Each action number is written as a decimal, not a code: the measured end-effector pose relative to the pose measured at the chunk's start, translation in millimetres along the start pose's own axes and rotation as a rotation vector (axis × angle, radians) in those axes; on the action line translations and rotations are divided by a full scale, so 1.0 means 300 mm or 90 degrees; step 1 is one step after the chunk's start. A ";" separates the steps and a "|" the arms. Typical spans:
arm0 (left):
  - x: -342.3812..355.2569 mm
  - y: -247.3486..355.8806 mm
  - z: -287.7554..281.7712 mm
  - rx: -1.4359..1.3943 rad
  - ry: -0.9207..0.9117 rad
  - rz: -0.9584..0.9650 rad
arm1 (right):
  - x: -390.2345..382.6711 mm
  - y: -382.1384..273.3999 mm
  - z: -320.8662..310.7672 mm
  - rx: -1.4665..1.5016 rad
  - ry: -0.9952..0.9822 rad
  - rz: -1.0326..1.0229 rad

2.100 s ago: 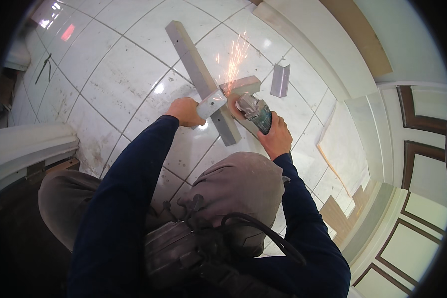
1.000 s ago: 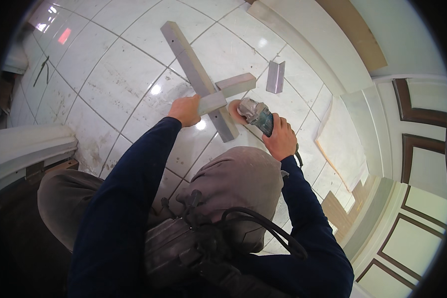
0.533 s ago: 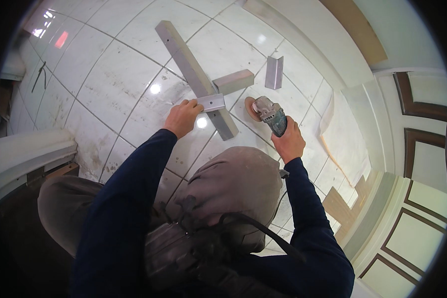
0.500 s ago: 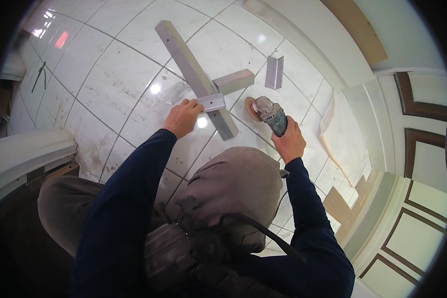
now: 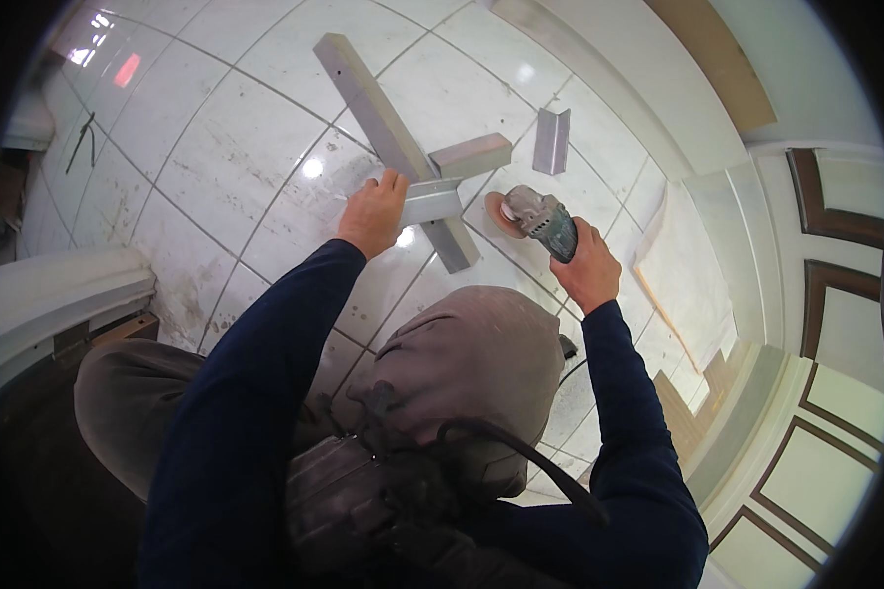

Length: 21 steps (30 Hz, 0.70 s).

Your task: The person uses an angle grinder to cut a metal bar into smaller pieces. The person holds the bar with one hand and operates the grinder with the other, producing sparks as the metal is cut. The cut pieces are placed on the floor.

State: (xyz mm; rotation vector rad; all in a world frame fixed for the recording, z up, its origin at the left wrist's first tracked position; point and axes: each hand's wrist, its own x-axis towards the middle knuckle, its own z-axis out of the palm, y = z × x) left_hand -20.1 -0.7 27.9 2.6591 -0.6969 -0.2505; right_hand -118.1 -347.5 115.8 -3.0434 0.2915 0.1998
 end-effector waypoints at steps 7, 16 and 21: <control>-0.008 0.011 0.029 0.098 -0.004 0.014 | 0.031 -0.045 0.014 -0.026 -0.007 -0.060; -0.010 0.002 0.040 0.120 0.027 0.033 | 0.071 -0.119 0.073 -0.067 -0.008 -0.115; -0.001 -0.002 0.036 0.098 0.018 0.025 | 0.034 -0.113 0.085 -0.073 -0.019 -0.121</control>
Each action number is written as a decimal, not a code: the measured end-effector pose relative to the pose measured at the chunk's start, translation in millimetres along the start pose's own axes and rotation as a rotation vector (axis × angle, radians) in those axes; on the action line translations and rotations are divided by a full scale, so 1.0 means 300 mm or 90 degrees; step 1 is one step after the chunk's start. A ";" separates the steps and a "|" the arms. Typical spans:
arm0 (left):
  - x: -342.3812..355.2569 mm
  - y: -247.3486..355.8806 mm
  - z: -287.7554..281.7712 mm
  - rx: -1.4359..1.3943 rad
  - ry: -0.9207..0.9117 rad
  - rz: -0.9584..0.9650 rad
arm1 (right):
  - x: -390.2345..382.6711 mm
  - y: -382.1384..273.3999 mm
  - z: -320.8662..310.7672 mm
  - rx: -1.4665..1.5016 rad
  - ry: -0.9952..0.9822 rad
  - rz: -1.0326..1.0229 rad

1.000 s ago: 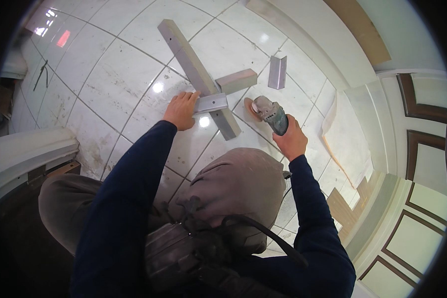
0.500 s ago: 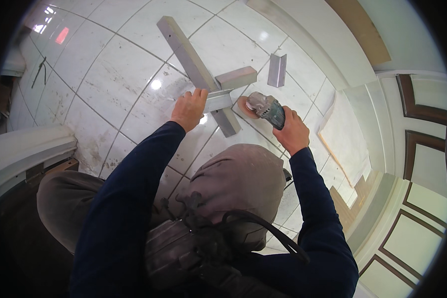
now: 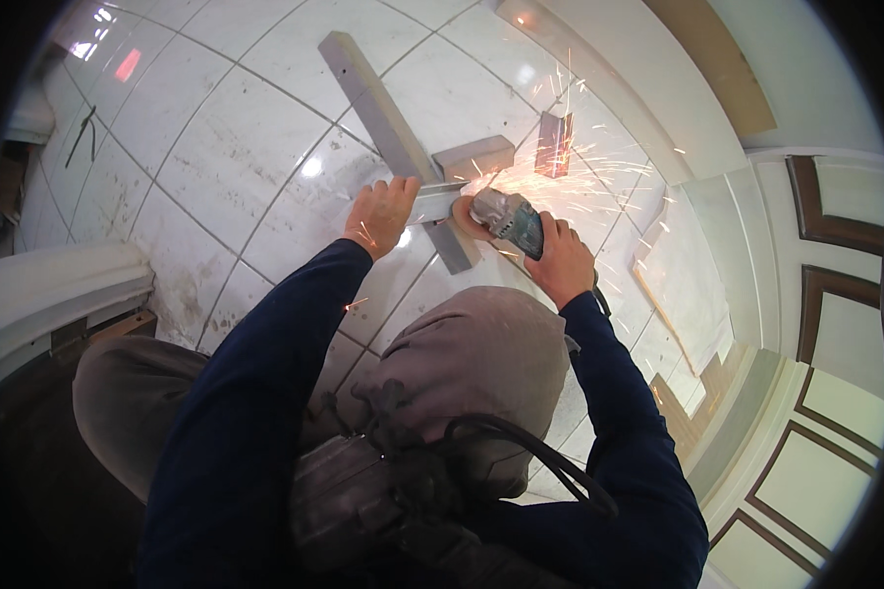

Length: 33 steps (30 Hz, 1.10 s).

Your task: The person uses an angle grinder to cut a metal bar into smaller pieces. The person holds the bar with one hand and operates the grinder with the other, producing sparks as the metal is cut. The cut pieces are placed on the floor.

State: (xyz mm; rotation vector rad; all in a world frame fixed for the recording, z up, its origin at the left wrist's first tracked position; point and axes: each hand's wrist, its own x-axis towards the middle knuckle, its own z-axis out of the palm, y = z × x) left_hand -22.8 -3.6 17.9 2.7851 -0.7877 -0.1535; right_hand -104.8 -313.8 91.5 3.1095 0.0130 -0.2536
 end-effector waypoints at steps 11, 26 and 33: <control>0.051 -0.049 -0.073 -0.191 -0.127 -0.104 | -0.105 0.080 0.015 -0.008 0.004 0.057; 0.076 -0.164 -0.018 -0.110 -0.264 0.039 | 0.017 0.063 0.143 0.047 0.272 -0.035; 0.118 -0.150 -0.066 -0.081 -0.372 0.016 | 0.045 0.047 0.153 0.021 0.275 -0.098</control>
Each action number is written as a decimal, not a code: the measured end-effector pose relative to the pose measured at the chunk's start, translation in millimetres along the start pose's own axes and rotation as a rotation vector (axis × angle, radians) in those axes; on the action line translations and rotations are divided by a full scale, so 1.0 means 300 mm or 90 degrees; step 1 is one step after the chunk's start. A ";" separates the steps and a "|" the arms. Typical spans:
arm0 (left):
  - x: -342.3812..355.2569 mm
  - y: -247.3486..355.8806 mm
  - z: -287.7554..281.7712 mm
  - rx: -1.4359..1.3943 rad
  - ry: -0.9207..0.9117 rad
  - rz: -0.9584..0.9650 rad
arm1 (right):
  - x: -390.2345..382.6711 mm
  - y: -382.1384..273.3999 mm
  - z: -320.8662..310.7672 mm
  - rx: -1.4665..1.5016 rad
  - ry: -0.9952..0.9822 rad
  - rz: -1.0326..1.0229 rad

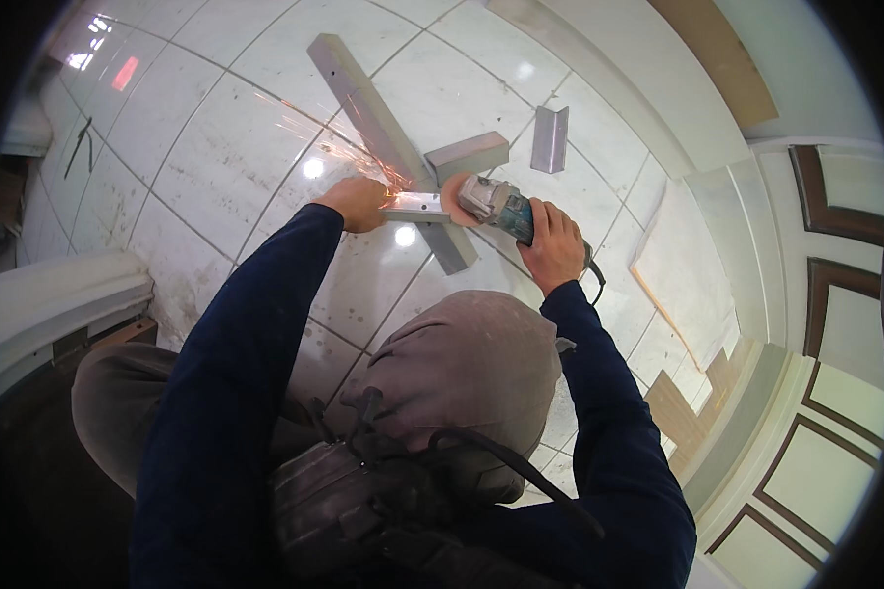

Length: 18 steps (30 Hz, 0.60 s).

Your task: The person uses an angle grinder to cut a metal bar into smaller pieces. The person holds the bar with one hand and operates the grinder with the other, producing sparks as the metal is cut. The cut pieces are placed on the floor.

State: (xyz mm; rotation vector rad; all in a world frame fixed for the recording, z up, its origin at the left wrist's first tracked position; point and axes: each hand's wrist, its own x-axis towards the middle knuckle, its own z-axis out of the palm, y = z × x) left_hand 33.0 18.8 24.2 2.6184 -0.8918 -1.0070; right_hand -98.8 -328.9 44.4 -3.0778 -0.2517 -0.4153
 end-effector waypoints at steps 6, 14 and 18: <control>-0.009 0.016 -0.024 0.003 -0.020 -0.026 | 0.039 0.031 0.007 -0.046 -0.026 0.010; -0.030 0.018 0.013 -0.007 0.062 -0.020 | 0.043 0.009 -0.050 0.031 -0.182 0.132; -0.044 0.024 0.035 -0.020 0.098 -0.023 | 0.022 0.003 -0.064 0.034 -0.235 0.170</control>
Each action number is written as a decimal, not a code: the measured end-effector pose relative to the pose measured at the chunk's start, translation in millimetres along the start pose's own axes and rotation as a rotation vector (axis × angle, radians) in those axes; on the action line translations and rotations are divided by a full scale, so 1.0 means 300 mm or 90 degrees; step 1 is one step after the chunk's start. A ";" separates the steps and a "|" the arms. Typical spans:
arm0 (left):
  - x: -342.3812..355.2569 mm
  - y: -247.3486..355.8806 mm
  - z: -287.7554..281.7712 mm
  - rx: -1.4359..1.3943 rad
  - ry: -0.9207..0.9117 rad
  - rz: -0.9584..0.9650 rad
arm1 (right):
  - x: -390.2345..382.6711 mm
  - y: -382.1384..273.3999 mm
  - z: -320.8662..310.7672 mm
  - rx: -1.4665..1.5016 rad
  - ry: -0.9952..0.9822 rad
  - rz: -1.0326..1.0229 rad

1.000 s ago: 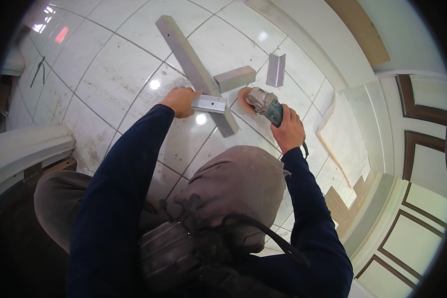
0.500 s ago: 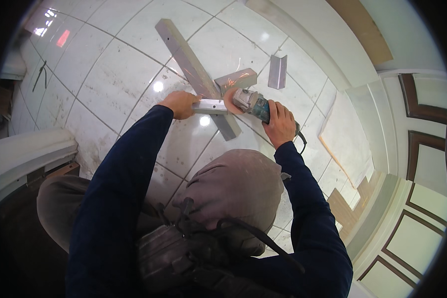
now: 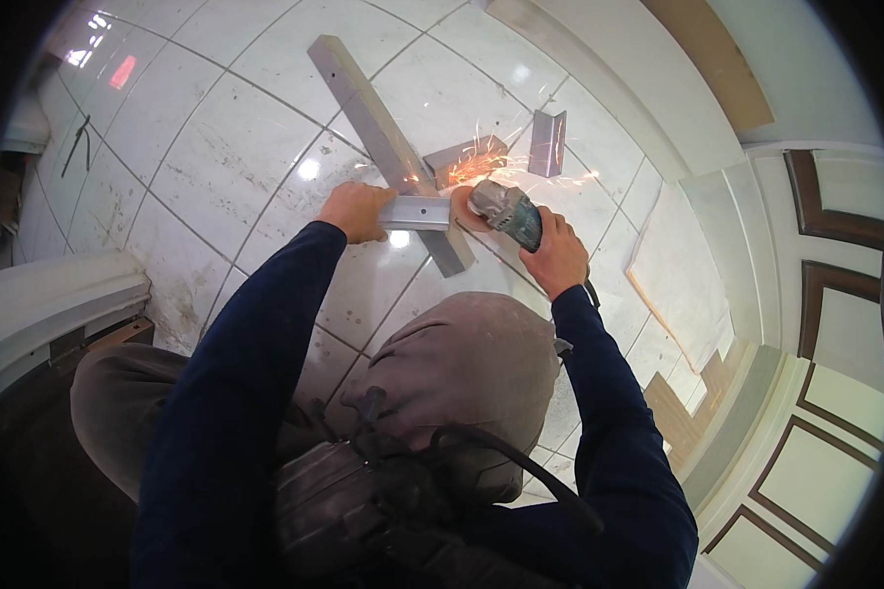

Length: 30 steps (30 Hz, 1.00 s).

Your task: The person uses an angle grinder to cut a metal bar into smaller pieces. The person holds the bar with one hand and operates the grinder with the other, producing sparks as the metal is cut. The cut pieces are placed on the floor.

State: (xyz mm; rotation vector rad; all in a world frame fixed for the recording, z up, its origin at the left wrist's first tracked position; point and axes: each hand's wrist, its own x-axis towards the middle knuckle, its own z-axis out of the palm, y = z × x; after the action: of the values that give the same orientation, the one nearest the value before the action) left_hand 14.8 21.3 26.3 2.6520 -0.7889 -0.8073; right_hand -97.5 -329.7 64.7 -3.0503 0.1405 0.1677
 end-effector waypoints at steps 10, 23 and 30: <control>-0.014 0.002 0.012 0.002 0.046 0.014 | -0.025 -0.027 -0.024 0.130 -0.099 0.091; 0.046 0.001 -0.123 -0.123 -0.104 0.000 | -0.084 -0.025 -0.063 0.085 0.119 0.084; 0.057 0.014 -0.158 -0.254 -0.138 -0.080 | -0.078 -0.048 -0.018 0.071 0.127 0.056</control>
State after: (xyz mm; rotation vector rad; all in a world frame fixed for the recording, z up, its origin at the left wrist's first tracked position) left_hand 52.4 12.1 58.9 2.3000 -0.4504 -1.1634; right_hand -118.6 -314.0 73.9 -2.9452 0.2863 -0.1350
